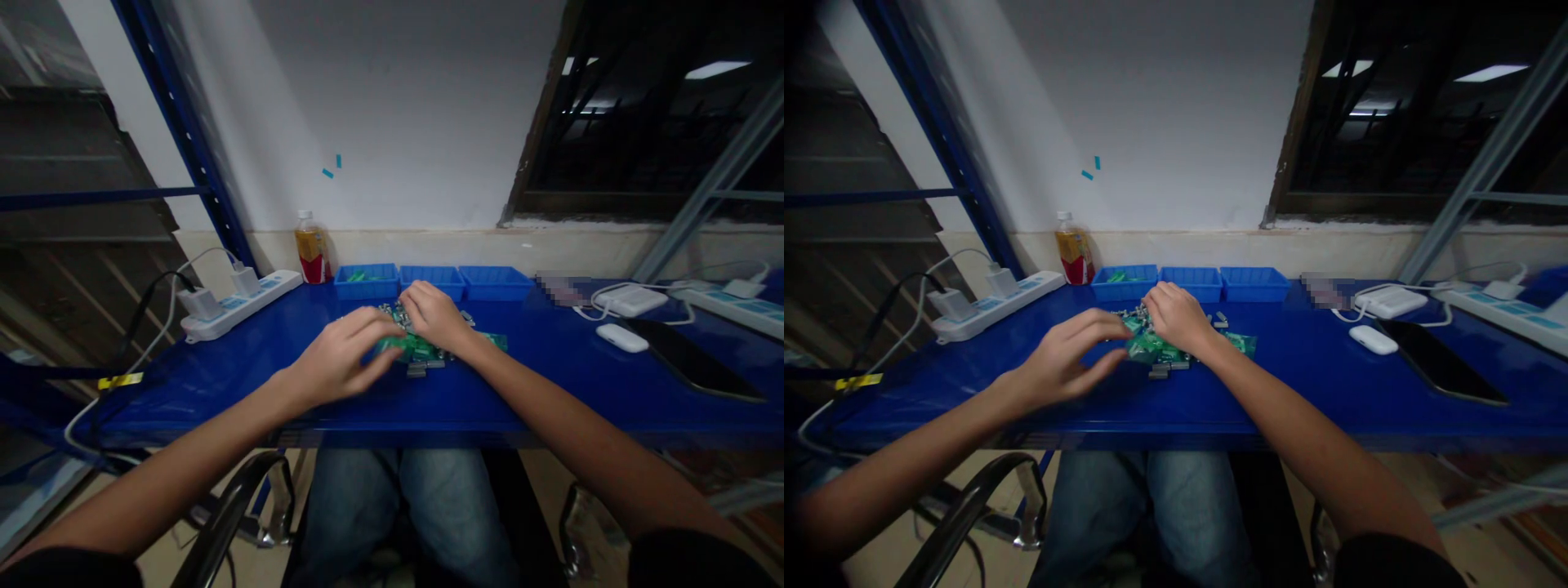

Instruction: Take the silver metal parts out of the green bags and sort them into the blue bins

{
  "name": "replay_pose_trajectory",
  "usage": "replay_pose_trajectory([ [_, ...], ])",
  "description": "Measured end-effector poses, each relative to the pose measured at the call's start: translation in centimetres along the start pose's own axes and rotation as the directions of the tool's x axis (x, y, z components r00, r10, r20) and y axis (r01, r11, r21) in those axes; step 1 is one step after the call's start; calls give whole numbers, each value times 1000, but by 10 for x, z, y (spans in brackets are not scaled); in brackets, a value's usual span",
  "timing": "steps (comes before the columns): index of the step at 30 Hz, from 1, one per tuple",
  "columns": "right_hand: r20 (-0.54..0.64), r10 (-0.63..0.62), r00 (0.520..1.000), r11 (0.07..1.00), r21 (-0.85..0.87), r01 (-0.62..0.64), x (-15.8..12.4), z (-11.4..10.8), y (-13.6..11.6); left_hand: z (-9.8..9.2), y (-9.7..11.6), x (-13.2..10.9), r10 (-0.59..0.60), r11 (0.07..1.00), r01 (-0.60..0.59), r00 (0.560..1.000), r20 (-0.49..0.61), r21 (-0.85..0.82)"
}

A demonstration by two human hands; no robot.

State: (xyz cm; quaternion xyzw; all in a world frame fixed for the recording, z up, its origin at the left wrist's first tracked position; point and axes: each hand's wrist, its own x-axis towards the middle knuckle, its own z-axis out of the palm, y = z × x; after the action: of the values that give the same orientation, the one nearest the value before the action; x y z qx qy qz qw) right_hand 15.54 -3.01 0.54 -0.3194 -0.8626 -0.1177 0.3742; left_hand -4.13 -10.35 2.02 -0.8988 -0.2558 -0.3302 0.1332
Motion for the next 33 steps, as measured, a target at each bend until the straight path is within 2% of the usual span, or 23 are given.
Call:
replay_pose_trajectory([
  [3,-21,33,999,999,13,-33,-1,3,3,26,-33,18,2,998,-3,1000,6,70],
  [5,-35,72,997,997,24,-71,-2,6,7,43,-51,28,50,991,-56,997,51,120],
  [7,-37,107,994,994,33,-105,-3,8,12,55,-60,34,81,983,-88,995,50,158],
  [9,-30,129,991,991,43,-128,-4,10,16,60,-61,37,54,982,-51,998,-11,184],
  [12,-19,149,989,986,81,-147,-3,13,15,60,-54,34,-46,982,62,994,-94,177],
  [18,6,189,982,961,204,-186,0,19,5,55,-47,24,-168,983,174,982,-87,67],
  [25,-37,154,987,963,229,-142,-2,9,1,49,-50,28,-316,947,307,944,-94,-99],
  [30,-27,76,997,983,171,-70,-3,5,-3,50,-50,27,-339,930,325,939,-59,-174],
  [33,-21,72,997,986,150,-68,-3,5,-4,50,-49,27,-347,926,338,937,-31,-167],
])
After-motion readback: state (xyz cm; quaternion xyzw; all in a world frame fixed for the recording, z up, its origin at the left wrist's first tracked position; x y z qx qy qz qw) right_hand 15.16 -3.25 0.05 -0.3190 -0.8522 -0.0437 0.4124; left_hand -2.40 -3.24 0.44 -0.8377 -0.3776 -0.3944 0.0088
